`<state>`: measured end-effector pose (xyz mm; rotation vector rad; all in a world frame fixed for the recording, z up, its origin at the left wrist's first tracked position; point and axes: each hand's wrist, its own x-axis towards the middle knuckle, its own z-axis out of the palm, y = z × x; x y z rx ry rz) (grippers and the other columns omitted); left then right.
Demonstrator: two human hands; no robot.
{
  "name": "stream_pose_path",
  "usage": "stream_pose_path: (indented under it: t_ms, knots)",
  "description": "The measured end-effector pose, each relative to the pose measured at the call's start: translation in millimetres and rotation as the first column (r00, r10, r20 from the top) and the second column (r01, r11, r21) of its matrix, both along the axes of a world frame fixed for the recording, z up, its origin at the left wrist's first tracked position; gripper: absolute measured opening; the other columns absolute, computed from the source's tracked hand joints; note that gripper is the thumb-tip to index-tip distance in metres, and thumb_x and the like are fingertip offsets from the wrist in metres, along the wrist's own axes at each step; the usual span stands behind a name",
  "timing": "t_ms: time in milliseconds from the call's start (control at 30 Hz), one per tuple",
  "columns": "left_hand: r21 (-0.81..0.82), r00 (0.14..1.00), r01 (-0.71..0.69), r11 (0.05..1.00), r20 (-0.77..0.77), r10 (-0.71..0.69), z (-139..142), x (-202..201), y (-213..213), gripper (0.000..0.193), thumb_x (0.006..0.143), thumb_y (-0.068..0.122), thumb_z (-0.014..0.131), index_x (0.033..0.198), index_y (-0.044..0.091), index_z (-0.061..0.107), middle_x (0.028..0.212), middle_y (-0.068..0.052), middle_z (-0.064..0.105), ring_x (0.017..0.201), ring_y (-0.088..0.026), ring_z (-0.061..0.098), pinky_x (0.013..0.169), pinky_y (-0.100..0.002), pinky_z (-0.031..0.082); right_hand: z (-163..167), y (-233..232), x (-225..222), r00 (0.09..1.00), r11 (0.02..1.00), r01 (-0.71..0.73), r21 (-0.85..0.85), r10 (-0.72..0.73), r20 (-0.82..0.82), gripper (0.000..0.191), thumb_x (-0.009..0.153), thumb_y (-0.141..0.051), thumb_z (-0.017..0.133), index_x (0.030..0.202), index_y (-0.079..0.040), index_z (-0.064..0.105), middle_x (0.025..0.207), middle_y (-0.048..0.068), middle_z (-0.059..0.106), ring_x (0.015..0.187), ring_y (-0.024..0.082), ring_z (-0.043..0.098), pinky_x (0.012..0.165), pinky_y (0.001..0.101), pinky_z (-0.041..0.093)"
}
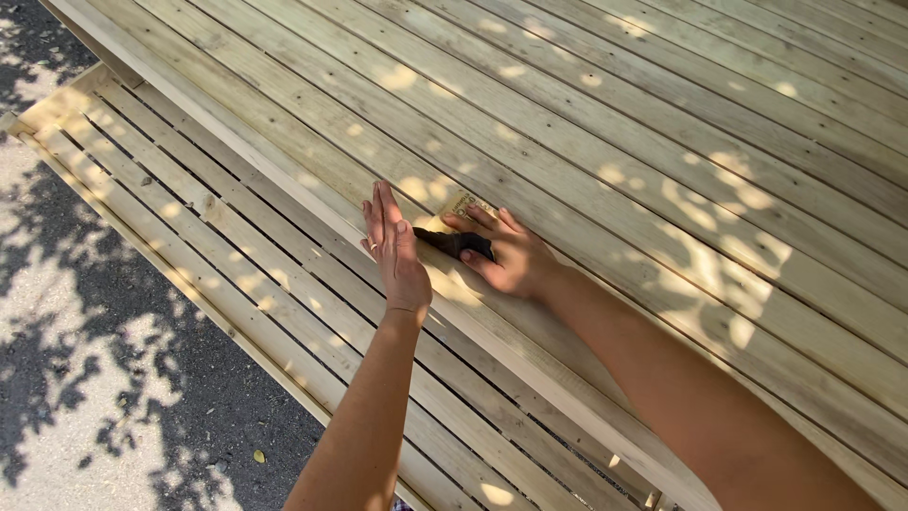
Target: The person sands the slatted wooden surface of a large outdoor furniture piece using a sheet of sandpaper held by hand. They rub the sandpaper back and forth across the planks, moving progressively across different sections of the surface, and briefly hold up a dark sheet of sandpaper before continuing to sand.
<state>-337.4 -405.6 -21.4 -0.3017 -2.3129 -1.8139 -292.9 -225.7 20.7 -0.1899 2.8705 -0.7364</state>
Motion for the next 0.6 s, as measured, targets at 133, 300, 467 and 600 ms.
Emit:
stream_pose_path:
  t_ms: [133, 300, 467, 600]
  knots:
    - [0.157, 0.996, -0.083, 0.984, -0.011, 0.086, 9.3, -1.1, -27.0, 0.069, 0.109, 0.044, 0.030, 0.165, 0.005, 0.023, 0.175, -0.016, 0.013, 0.164, -0.032, 0.008, 0.131, -0.045, 0.010, 2.0, -51.1, -64.6, 0.994, 0.999, -0.014, 0.033, 0.017, -0.104, 0.065, 0.102, -0.049, 0.039, 0.161, -0.025, 0.026, 0.164, 0.013, 0.028, 0.153, 0.026, 0.017, 0.124, 0.0470, 0.008]
    - [0.107, 0.934, -0.206, 0.973, 0.319, 0.162, 16.7, -3.8, -13.7, 0.079, 0.105, 0.037, 0.039, 0.161, -0.001, -0.001, 0.172, -0.017, -0.003, 0.158, -0.031, -0.002, 0.126, -0.043, 0.011, 0.8, 0.8, 57.9, 0.994, 0.992, -0.105, -0.070, 0.105, -0.009, 0.060, 0.106, -0.050, 0.034, 0.161, -0.025, 0.031, 0.167, 0.007, 0.026, 0.158, 0.021, 0.015, 0.128, 0.0439, 0.007]
    - [0.125, 0.938, -0.306, 0.944, 0.212, 0.275, 7.9, -2.0, 19.6, 0.070, 0.112, 0.034, 0.029, 0.161, -0.003, -0.005, 0.173, -0.019, -0.006, 0.161, -0.032, -0.008, 0.130, -0.046, 0.002, 28.8, 94.8, 252.8, 0.983, 0.994, 0.079, -0.076, -0.065, 0.171, 0.070, 0.097, -0.052, 0.037, 0.163, -0.031, 0.033, 0.168, -0.010, 0.035, 0.160, 0.020, 0.013, 0.128, 0.0465, 0.002]
    - [0.353, 0.929, -0.360, 0.864, 0.222, 0.296, 3.0, 1.7, 24.6, 0.066, 0.108, 0.029, 0.027, 0.164, 0.004, 0.004, 0.174, -0.014, 0.001, 0.161, -0.029, -0.002, 0.129, -0.044, 0.007, 14.5, 94.7, 250.6, 0.983, 0.998, 0.059, -0.021, -0.055, 0.173, 0.071, 0.098, -0.055, 0.028, 0.163, -0.028, 0.024, 0.171, -0.003, 0.023, 0.160, 0.023, 0.004, 0.124, 0.0494, -0.005]
